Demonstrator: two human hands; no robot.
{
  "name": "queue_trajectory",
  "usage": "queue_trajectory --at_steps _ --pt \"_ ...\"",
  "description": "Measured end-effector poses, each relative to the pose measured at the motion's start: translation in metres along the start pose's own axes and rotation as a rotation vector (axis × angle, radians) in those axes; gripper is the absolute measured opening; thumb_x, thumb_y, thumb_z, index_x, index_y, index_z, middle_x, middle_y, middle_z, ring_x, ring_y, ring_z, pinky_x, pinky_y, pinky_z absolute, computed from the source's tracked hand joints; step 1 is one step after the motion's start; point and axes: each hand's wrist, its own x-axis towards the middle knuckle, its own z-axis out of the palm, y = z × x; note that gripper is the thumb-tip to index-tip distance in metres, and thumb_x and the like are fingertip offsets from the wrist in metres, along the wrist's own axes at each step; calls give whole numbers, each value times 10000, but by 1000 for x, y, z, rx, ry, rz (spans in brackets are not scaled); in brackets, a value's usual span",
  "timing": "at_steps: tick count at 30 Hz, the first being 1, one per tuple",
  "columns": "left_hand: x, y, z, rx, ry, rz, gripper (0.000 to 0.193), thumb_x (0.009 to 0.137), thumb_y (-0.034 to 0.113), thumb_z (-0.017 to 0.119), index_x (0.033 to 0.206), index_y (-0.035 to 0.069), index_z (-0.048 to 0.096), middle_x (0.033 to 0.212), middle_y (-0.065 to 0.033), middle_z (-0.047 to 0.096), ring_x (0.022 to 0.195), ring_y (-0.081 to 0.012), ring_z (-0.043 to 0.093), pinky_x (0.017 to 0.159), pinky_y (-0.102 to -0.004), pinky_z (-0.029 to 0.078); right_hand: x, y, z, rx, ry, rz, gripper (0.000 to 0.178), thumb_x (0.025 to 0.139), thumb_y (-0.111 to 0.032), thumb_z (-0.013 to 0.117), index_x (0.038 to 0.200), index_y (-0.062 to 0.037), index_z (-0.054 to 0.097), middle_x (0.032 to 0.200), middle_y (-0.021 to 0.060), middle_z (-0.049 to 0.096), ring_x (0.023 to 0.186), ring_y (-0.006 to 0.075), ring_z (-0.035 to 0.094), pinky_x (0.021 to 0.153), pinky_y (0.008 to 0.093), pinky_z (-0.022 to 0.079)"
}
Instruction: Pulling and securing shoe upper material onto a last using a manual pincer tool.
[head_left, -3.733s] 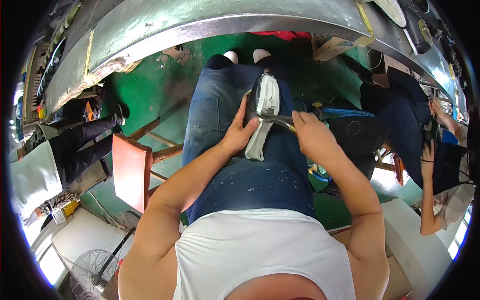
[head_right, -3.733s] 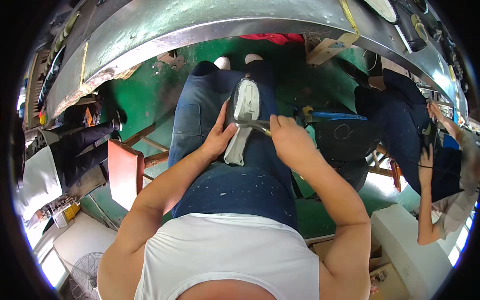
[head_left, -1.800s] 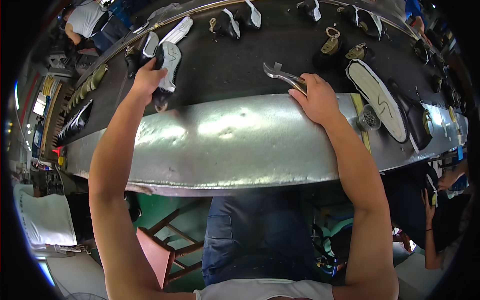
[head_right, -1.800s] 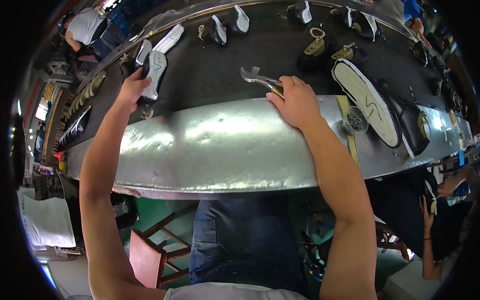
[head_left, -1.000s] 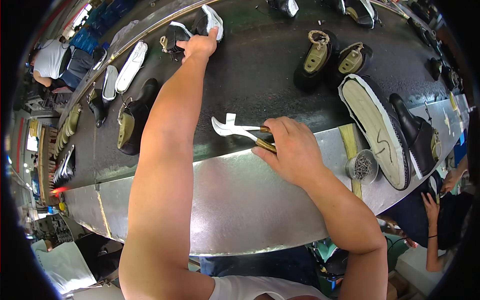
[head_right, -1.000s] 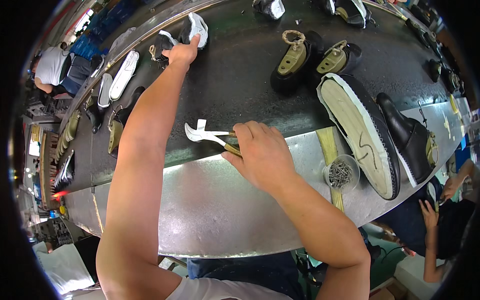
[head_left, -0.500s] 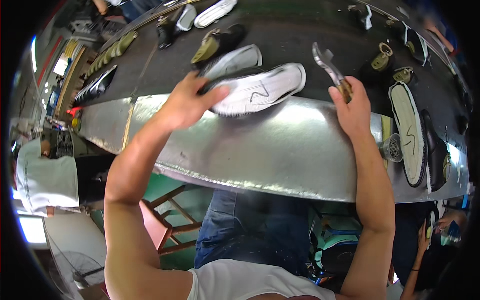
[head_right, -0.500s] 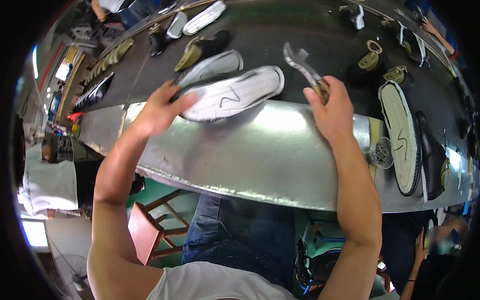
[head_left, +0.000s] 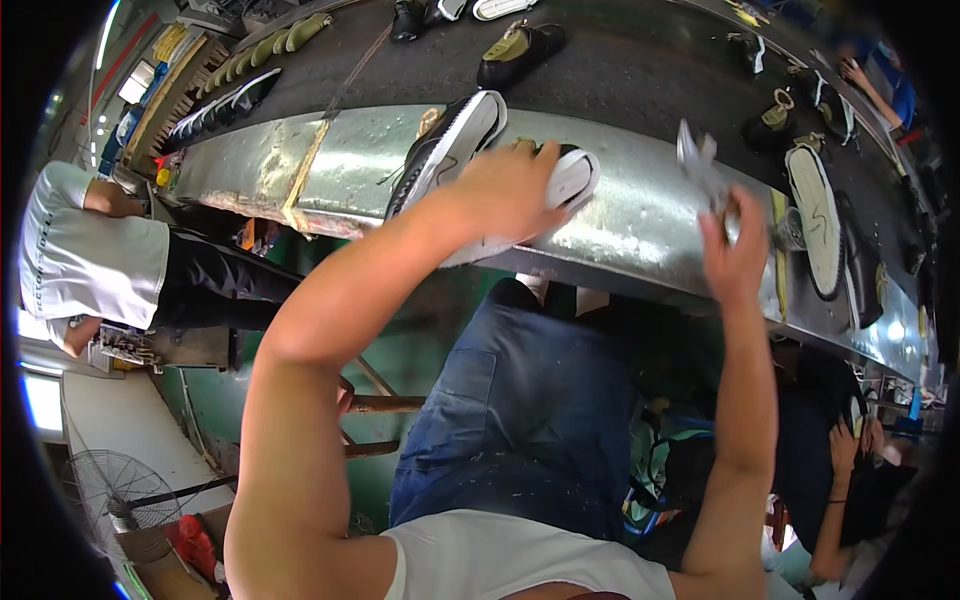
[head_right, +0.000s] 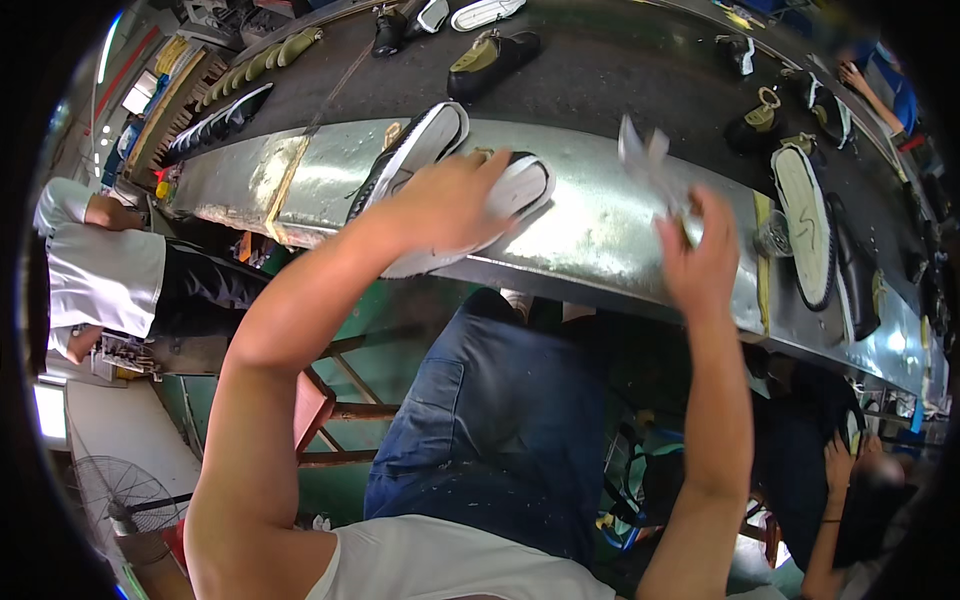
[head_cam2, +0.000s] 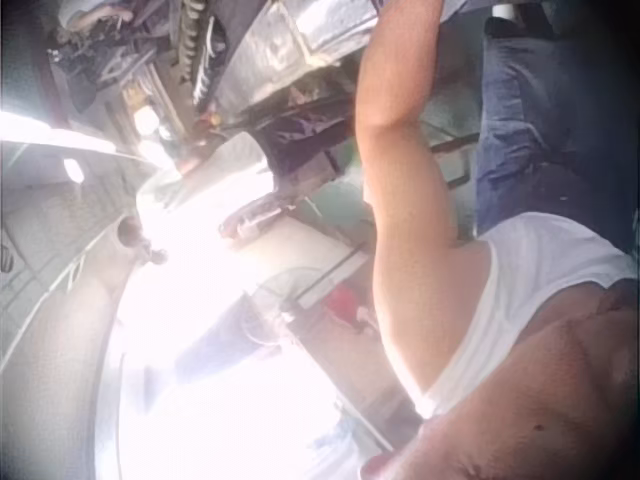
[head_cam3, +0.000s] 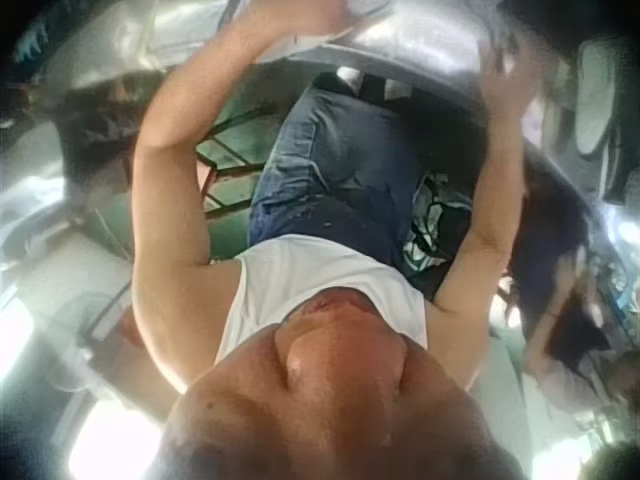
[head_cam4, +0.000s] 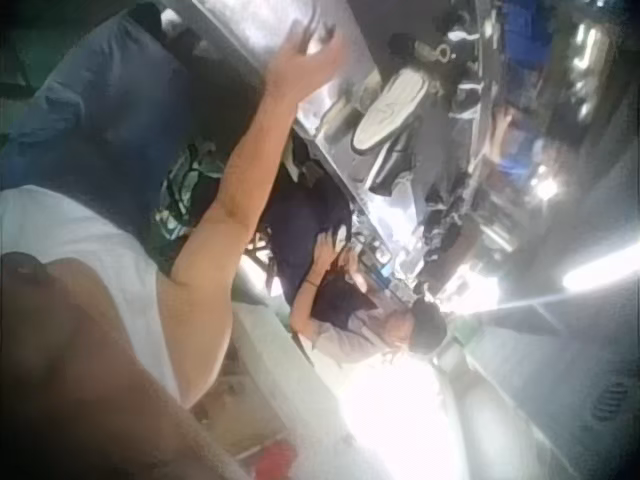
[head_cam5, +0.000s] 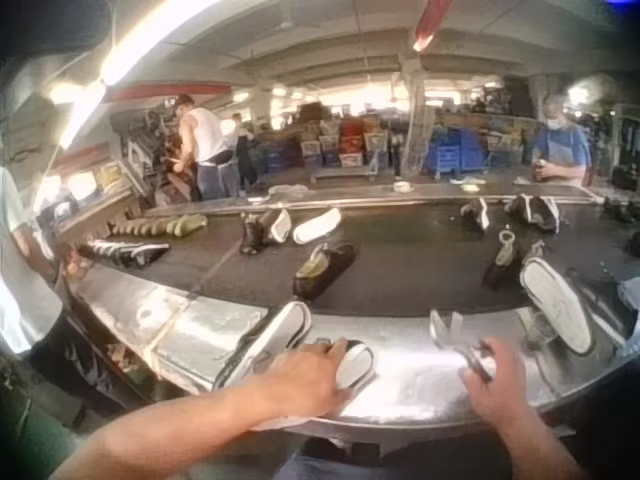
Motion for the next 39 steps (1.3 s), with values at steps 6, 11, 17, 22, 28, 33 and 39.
queue_trajectory --at_steps 6,11,17,22,28,33,39 --pt "84 -18 12 -52 -32 36 701 923 526 594 1371 -10 546 1324 -256 603 1230 -408 575 1039 -435 446 -194 -104 -63 682 -382 776 382 974 -270 630 1196 28 540 976 86 605 823 136 578 726 276 476" --pt "-9 10 11 -620 228 182 606 937 426 655 1372 16 552 1292 -184 640 1189 -275 606 1042 -360 444 -281 -120 -95 904 -366 1077 294 1030 -251 543 1170 8 540 950 32 581 797 73 526 691 241 447" --pt "-126 41 172 -1449 273 216 571 974 245 656 1464 37 450 1214 -58 629 1124 -125 559 1025 -306 423 -285 -141 -113 930 -535 1103 237 1000 -153 569 1182 -4 540 965 27 584 817 104 555 742 253 470" --pt "-160 58 253 -1463 180 91 610 1002 210 633 1529 112 342 1177 -35 594 1096 -108 531 993 -279 433 -270 -165 -121 778 -697 988 262 983 -139 588 1195 11 553 937 48 628 823 127 607 766 273 496" --pt "-163 43 247 -1619 -83 99 558 1054 282 541 1529 129 289 1201 -38 592 1124 -114 526 1015 -300 421 -239 -188 -123 726 -877 949 300 992 -172 586 1210 34 577 920 68 663 767 141 631 745 297 516" --pt "-160 41 256 -1577 -72 169 535 1070 310 491 1525 123 283 1235 -66 580 1167 -151 518 1039 -308 404 -235 -180 -104 966 -1019 1029 408 1017 -258 586 1299 33 543 1175 94 650 1008 167 640 893 320 511" --pt "-160 42 233 -1258 -43 125 466 1067 261 488 1491 107 370 1239 -85 589 1169 -170 531 1042 -312 412 -199 -167 -101 1109 -1069 1245 309 1012 -249 581 1171 15 595 944 71 638 803 153 622 767 339 538"
